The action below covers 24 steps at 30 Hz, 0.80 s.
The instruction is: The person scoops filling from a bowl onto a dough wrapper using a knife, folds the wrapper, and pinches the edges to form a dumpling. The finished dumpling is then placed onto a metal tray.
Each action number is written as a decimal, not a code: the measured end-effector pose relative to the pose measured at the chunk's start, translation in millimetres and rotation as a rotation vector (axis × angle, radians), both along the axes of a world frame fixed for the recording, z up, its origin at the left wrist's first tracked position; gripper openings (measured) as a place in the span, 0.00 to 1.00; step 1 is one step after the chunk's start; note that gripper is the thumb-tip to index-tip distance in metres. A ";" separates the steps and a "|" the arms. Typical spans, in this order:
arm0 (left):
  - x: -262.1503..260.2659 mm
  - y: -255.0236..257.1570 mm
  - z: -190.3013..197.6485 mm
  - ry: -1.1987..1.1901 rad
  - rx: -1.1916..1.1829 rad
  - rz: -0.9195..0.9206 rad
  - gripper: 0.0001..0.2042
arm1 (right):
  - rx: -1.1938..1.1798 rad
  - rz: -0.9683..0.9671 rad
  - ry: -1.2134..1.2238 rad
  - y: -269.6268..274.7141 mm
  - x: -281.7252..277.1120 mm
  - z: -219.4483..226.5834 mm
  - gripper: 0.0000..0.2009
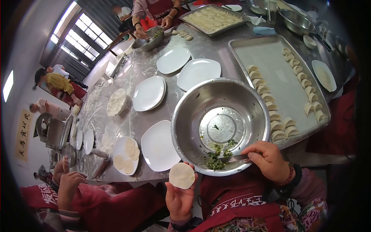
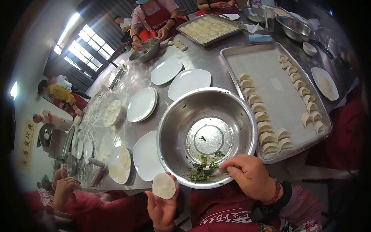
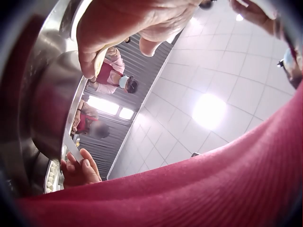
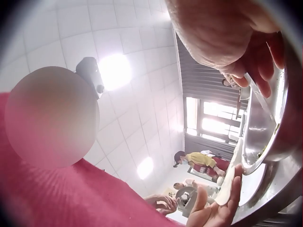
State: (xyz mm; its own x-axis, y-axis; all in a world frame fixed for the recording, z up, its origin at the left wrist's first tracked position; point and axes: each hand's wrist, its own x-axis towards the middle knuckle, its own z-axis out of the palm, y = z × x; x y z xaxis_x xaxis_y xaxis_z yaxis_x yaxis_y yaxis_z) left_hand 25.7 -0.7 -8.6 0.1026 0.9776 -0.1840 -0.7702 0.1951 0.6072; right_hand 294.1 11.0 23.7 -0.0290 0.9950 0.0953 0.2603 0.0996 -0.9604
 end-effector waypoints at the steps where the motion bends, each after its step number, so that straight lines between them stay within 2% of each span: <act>1: 0.6 -0.6 0.9 0.003 -0.006 -0.001 0.34 | 0.000 -0.001 0.003 1.1 0.2 -0.3 0.07; 3: 1.3 0.0 6.0 0.013 0.000 0.001 0.34 | -0.200 0.001 0.135 8.8 1.5 2.3 0.07; 4: 1.4 1.2 9.0 0.021 0.001 -0.010 0.35 | -0.194 0.005 0.138 13.6 2.2 1.4 0.07; 6: 1.0 2.7 13.6 0.030 0.001 -0.018 0.35 | -0.318 0.000 0.303 21.4 4.9 -3.0 0.08; 11: 6.0 15.9 28.6 0.023 0.028 -0.028 0.37 | -0.340 0.026 0.403 32.0 11.7 -0.4 0.08; 16: 11.1 25.8 29.4 0.048 0.040 -0.080 0.37 | -0.355 -0.059 0.606 30.8 17.4 10.9 0.08; 20: 30.3 29.3 30.7 0.068 -0.038 -0.142 0.37 | -0.220 -0.053 0.491 21.8 13.1 33.1 0.09; 21: 32.3 30.7 28.0 0.013 -0.046 -0.201 0.36 | -0.147 -0.033 0.491 18.8 10.5 29.5 0.08; 22: 36.5 30.8 29.1 0.006 -0.035 -0.186 0.36 | -0.140 -0.017 0.482 14.5 7.2 28.7 0.08; 24: 46.3 32.6 34.6 -0.062 -0.032 -0.225 0.36 | 0.205 0.035 0.006 6.1 2.3 29.4 0.08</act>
State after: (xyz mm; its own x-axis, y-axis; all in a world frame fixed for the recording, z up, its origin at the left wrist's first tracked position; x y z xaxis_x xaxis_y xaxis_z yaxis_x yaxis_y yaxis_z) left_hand 72.1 31.9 26.0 0.3291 0.9227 -0.2009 -0.7408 0.3843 0.5510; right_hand 296.4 17.1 53.1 -0.0621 0.9532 0.2957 0.2473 0.3018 -0.9207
